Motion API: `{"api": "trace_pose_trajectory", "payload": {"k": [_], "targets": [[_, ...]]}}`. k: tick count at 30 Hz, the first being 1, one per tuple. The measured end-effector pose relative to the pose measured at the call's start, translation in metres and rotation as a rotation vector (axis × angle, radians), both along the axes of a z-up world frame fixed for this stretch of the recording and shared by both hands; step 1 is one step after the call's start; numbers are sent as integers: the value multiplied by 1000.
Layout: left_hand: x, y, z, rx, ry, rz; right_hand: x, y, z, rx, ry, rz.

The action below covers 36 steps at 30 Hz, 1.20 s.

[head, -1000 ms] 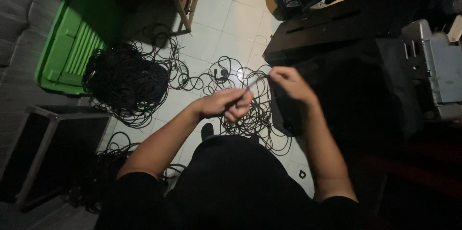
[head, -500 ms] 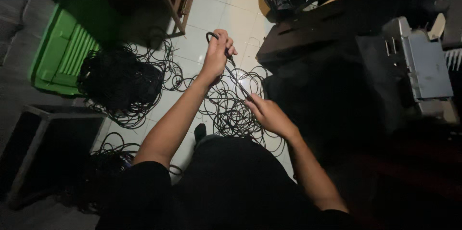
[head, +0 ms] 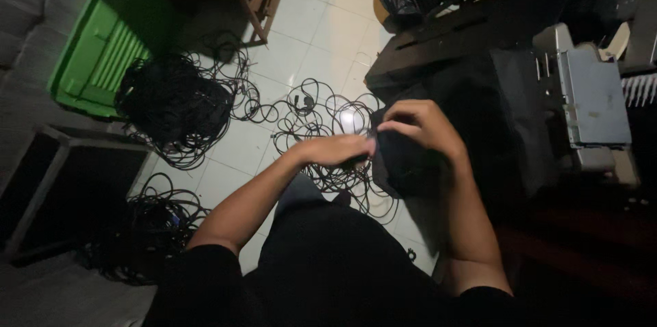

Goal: The person coils several long black cables by hand and places the coiled loops into a large white plastic storage bin.

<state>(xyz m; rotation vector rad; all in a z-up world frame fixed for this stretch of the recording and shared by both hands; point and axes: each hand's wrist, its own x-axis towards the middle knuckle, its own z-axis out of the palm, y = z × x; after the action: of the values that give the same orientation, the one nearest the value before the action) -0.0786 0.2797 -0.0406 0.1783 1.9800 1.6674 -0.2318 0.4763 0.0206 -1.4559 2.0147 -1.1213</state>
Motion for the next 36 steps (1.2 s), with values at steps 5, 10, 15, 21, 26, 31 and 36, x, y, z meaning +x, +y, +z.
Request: {"api": "trace_pose_trajectory", "payload": {"k": [5, 10, 15, 21, 26, 31, 36], "targets": [[14, 13, 5, 510, -226, -106, -8, -1, -88, -87, -433, 45], [16, 14, -12, 1042, -313, 153, 2, -6, -157, -295, -534, -109], [-5, -19, 9, 1209, 51, 759, 57, -12, -162, -1, -652, -346], [-23, -75, -3, 778, 412, 1136, 116, 1, -100, 28, -394, -205], [-47, -100, -63, 500, 482, 1090, 120, -8, -33, 206, -166, -86], [-20, -86, -80, -120, 240, 549, 87, -19, 14, 244, 207, -120], [25, -77, -25, -76, -1, 35, 72, -34, 33, 220, 240, -23]]}}
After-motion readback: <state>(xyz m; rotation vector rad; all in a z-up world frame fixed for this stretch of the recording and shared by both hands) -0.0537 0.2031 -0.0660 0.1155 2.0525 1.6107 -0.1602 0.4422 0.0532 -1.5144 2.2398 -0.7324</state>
